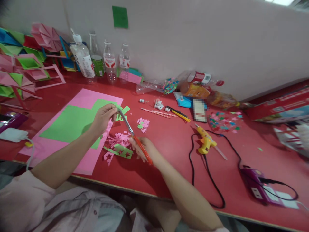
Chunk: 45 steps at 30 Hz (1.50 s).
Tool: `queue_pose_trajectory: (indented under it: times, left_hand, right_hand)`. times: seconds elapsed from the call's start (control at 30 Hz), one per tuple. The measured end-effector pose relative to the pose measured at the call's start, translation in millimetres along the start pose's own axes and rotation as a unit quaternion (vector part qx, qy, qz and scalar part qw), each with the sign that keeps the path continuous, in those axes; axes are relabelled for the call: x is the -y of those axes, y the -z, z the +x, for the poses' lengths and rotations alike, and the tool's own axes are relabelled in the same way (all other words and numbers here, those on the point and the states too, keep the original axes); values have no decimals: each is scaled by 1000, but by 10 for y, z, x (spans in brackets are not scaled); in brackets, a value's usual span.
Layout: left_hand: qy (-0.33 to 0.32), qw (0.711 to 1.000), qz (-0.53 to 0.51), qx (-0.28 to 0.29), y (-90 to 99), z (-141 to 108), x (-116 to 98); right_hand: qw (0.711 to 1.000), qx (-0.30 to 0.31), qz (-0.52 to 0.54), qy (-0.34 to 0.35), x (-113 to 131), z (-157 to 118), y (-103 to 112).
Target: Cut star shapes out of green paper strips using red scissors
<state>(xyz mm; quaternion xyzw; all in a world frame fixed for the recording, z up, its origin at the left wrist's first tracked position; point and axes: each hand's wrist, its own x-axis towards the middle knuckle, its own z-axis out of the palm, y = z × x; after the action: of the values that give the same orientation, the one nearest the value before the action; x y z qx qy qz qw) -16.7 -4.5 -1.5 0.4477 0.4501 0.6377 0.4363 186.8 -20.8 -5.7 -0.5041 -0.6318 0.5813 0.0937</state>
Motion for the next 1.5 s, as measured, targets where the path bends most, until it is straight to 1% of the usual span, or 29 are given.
queue_pose_trajectory:
  times: [0.27,0.47,0.6,0.67,0.77,0.9,1.07,1.13,1.33,1.5]
  left_hand:
    - [3,1000,-9,-2,-3,1,3]
    - [0,1000,-18,-2,-2,6,-3]
    - [-2,1000,-12,4,29,17,-4]
    - [-7,1000,-12,-6,41,23,-3]
    - [-15,999,-16,-27,41,24,-4]
    - [-17,999,-16,-29,13,3,-12]
    - [-18,999,-32,-28,-25,-19,-11]
    - [-12,999,-42,-26,-31,-20,-1]
    - [-2,996,-82,-19,-38,-23,48]
    - [19,994,-102,-16,-59,-36,74]
  right_hand:
    - [1000,-9,-5,3,44,-22,0]
    - [999,-18,-21,-23,66,-25,-13]
    - [1000,-12,-5,18,58,-51,-1]
    - [999,-3,1,37,53,-61,8]
    - [999,7,0,39,42,-59,21]
    - [1000,12,-2,27,21,-45,25]
    - [997,18,23,76,14,-61,-12]
    - [996,22,34,86,18,-69,-30]
    - [995,38,53,77,-8,-52,-63]
    - [995,38,55,80,-16,-48,-71]
